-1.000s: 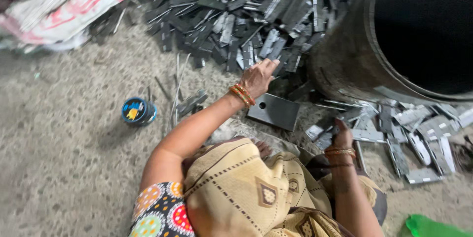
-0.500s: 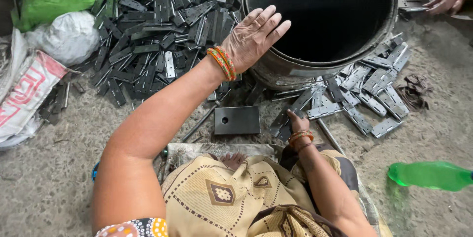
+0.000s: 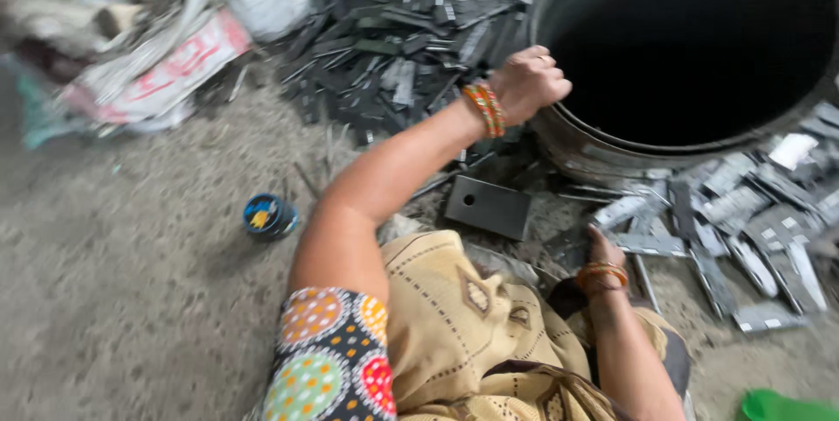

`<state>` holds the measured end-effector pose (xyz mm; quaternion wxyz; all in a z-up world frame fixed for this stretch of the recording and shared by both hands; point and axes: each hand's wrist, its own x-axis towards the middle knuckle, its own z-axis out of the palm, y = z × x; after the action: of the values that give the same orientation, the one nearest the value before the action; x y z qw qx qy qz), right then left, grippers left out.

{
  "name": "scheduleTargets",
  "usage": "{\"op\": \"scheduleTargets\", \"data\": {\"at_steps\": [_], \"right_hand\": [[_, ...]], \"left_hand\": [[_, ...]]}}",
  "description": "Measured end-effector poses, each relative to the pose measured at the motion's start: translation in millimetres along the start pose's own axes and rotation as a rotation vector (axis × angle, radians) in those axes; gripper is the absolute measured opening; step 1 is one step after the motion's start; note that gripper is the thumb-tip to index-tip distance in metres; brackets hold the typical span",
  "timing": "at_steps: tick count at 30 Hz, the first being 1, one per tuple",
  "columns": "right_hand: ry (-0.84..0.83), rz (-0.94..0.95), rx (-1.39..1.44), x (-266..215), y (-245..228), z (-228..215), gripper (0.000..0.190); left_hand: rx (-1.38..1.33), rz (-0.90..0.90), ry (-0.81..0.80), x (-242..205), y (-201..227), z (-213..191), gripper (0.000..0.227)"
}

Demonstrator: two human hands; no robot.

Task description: The person sits on the floor and assembles metal door hinges by hand. They pick up hinge plates, place them on a metal block, and use a hammer to drive pins into the hinge knuckles. The assembled hinges are then placed into a nearby bucket.

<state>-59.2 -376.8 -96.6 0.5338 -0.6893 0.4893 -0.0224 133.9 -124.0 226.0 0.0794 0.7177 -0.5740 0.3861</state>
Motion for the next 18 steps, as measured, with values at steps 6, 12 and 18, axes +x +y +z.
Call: {"op": "scheduleTargets", "data": {"at_steps": [6,12,18], "right_hand": [[-0.044,0.050,0.365,-41.1,-15.3,-9.1,0.046],[-0.127,-0.012,0.387,-44.6,-23.7,-9.1,0.035],[-0.180,-0.072,0.465,-30.5,-22.6,4.3,0.031]], "left_hand": [[0.099,-0.185,0.016,-54.7,5.9,-15.6,0.007],[0.209,-0.443,0.071,-113.0,-36.7,-85.5,0.015],[0.433,-0.624,0.132,-221.2,-106.3,-200.2,0.012]]}}
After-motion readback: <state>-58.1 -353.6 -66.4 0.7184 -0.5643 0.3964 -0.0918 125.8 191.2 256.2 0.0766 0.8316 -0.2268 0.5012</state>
